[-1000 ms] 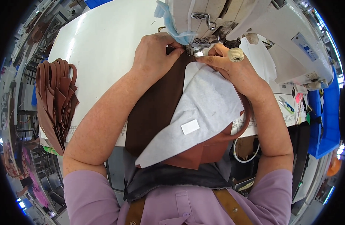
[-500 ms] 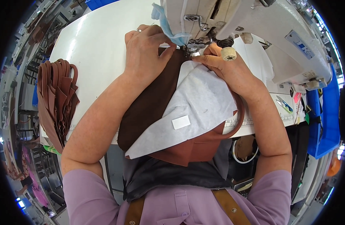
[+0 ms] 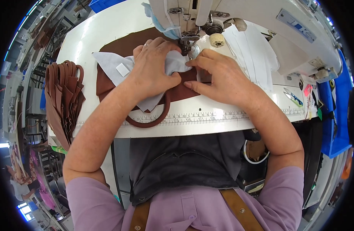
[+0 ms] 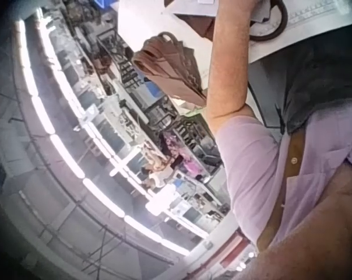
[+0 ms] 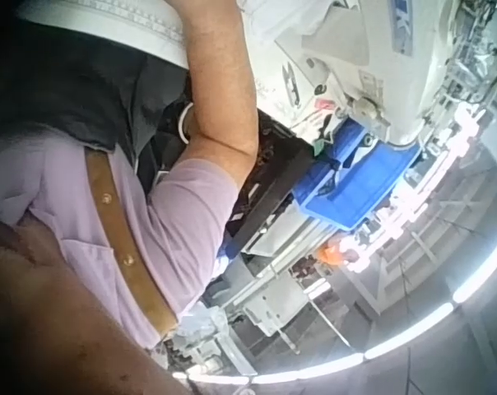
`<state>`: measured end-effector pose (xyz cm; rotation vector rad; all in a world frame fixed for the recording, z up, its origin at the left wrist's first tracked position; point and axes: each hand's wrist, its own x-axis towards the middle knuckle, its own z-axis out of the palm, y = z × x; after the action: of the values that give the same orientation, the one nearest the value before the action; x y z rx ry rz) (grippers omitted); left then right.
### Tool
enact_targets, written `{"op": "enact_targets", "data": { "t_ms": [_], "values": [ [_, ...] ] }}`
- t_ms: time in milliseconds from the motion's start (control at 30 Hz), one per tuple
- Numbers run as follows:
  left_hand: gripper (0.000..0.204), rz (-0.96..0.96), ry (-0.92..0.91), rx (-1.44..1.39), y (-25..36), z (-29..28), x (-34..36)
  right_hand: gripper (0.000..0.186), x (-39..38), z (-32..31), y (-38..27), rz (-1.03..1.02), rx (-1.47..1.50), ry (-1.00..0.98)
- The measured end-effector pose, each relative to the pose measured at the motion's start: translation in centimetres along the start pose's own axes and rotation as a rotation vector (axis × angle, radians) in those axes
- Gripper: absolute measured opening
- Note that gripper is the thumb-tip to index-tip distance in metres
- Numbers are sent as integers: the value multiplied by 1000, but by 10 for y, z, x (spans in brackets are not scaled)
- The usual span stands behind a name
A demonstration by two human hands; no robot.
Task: Sewing pieces of leather handbags together using a sewing machine.
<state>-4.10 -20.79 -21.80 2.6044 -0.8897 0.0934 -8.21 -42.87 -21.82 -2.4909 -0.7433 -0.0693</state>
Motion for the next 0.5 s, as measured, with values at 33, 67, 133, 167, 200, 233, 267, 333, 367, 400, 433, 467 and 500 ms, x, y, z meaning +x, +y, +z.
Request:
{"op": "enact_targets", "data": {
  "t_ms": [33,67,133,167,200,233,267,333,367,400,433,467,500],
  "values": [
    [53,24,29,-27,0,2,-2,47,0,2,6,1,3,3],
    [53,26,26,-25,1,4,-5,45,1,8,13,-120,-85,146],
    [49,186,103,-123,4,10,-15,42,3,10,24,-228,-173,291],
    [49,192,96,-125,7,11,-19,40,5,9,28,-277,-213,259],
    [49,227,106,-80,10,10,-23,38,6,8,29,-331,-251,225],
    [49,263,115,-35,13,10,-26,38,6,9,28,-326,-249,227],
    [50,266,139,-42,14,10,-26,37,6,10,28,-336,-258,244],
    [50,219,157,-87,16,14,-26,37,8,11,26,-352,-261,264],
    [50,173,177,-135,15,15,-26,36,9,11,27,-360,-255,262],
    [50,176,171,-135,13,14,-25,36,9,11,28,-363,-251,261],
    [50,201,149,-114,11,14,-23,36,9,10,28,-358,-249,264],
    [51,226,127,-92,9,14,-22,36,8,9,27,-345,-259,259],
    [51,231,122,-91,8,14,-21,35,8,9,26,-332,-270,254]
  ]
}}
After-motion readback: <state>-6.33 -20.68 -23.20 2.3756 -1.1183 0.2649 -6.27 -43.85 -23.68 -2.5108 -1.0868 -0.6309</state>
